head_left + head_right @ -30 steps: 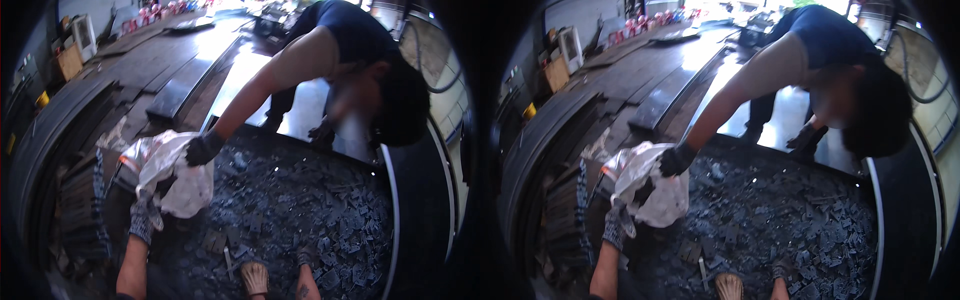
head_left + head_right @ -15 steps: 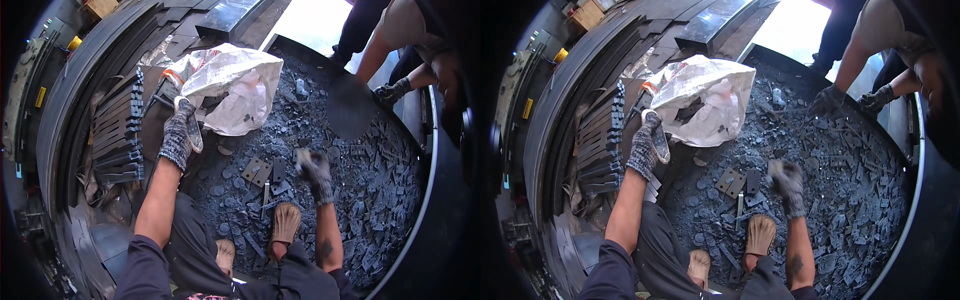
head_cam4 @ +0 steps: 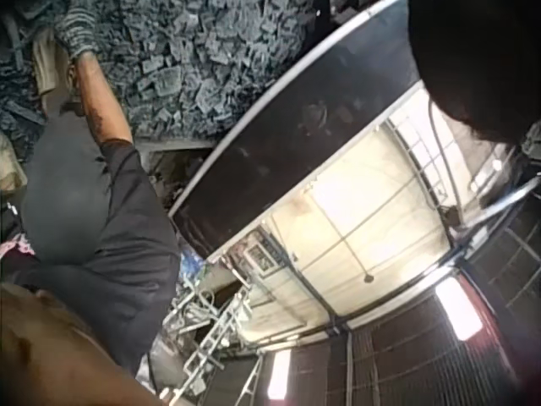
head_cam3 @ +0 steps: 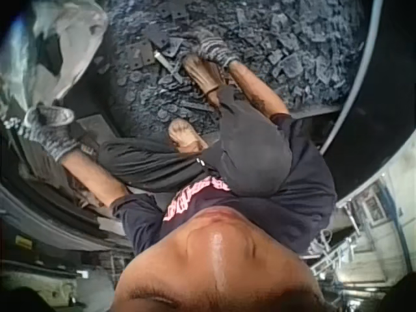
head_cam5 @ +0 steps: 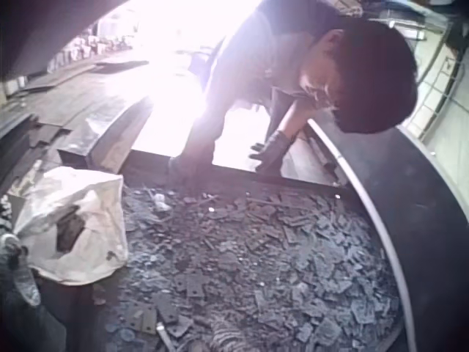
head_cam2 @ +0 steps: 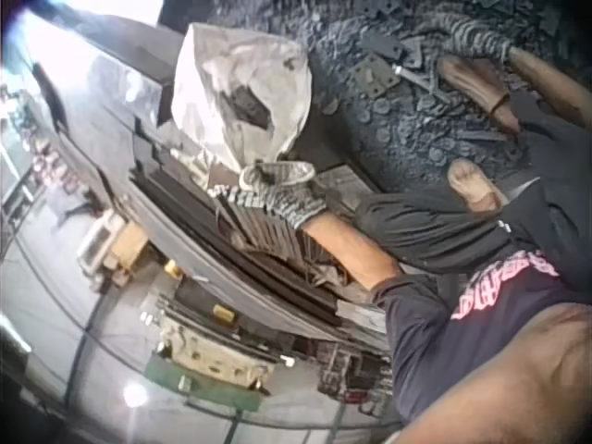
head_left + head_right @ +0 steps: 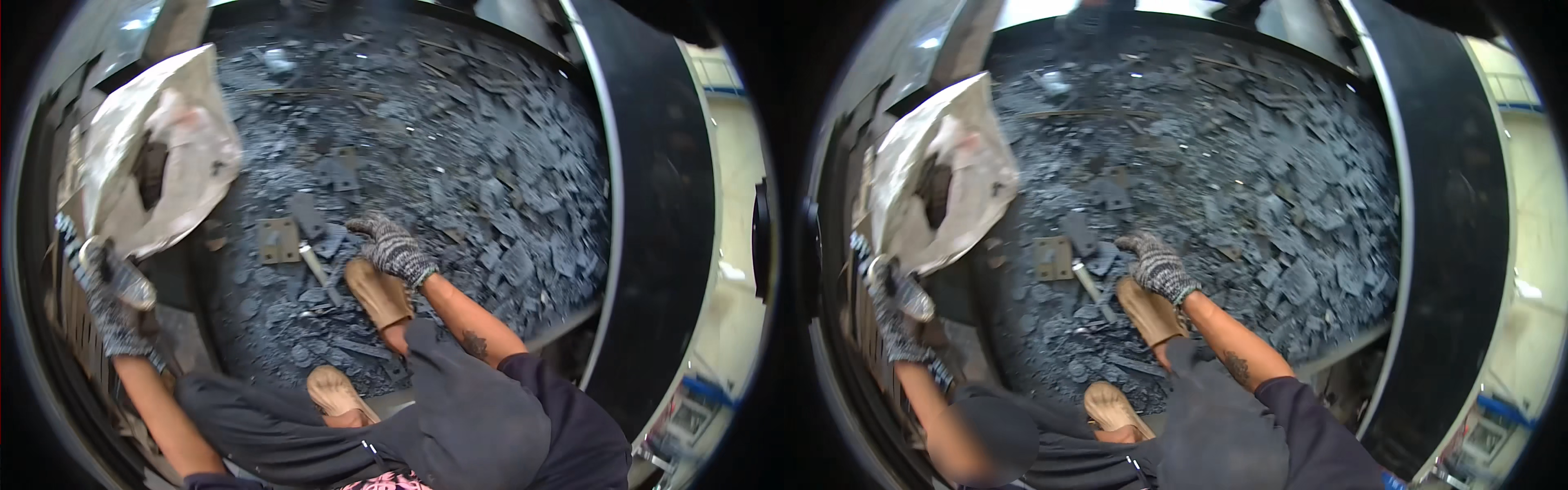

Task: The person sorts small metal pieces from a large pile of scrap on the floor, picking them up by hand and placing them into a white sack. The person also briefly interacts with a computer monitor and a handheld device before returning to the sorting task.

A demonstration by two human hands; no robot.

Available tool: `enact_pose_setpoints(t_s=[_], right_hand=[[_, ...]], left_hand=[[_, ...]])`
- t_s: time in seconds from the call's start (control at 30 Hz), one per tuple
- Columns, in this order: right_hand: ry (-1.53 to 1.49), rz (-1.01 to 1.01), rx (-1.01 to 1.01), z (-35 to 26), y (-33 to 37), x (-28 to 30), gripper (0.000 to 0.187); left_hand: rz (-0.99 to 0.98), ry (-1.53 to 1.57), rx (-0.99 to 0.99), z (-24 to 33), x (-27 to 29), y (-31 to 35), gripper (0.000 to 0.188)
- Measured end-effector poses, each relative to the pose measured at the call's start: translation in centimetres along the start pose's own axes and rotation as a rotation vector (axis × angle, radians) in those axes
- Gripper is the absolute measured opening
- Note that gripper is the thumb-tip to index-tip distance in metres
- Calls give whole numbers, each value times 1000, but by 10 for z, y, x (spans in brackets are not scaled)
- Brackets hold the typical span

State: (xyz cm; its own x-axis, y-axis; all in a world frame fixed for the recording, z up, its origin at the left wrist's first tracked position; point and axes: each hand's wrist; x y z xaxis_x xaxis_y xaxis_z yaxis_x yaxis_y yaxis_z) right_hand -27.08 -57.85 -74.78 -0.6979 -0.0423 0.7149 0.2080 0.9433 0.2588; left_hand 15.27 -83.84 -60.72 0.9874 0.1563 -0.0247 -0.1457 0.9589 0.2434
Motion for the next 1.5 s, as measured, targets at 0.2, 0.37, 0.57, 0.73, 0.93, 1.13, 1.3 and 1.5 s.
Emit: enact_pose_setpoints(t_s=[0.2, 0.37, 0.57, 0.73, 0.93, 1.13, 1.3, 1.5], right_hand=[[327, 218, -643, 108, 92, 47, 30], [501, 195, -647, 167, 98, 51, 64], [499, -72, -774, 158, 87, 59, 68], [409, 165, -753, 163, 96, 47, 71], [480, 161, -688, 154, 93, 64, 67], [261, 213, -554, 153, 117, 42, 41], [188, 491, -525, 170, 121, 41, 30], [-492, 453, -773, 168, 128, 84, 32]], left_hand=[[80, 45, 243, -5, -20, -12, 34], [81, 1, 122, -11, -20, -17, 31], [49, 9, 140, -13, -18, -22, 30], [97, -1, 147, -6, -18, -16, 34], [80, 34, 149, -9, -21, -15, 33], [96, 45, 219, -5, -24, -13, 28], [92, 76, 245, 3, -29, -4, 26], [109, 84, 303, 10, -31, 6, 30]])
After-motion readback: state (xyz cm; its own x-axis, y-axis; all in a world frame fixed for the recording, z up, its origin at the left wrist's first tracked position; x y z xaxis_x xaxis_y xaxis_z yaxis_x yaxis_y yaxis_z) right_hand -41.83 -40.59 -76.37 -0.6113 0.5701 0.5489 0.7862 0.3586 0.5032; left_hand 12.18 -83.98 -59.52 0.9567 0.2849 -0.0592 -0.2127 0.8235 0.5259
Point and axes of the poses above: each hand's wrist, its own y-axis away from the middle knuckle, its own x-axis out of the back of the hand, z = x × y, and after that the axes turned 2 degrees about z, right-handed
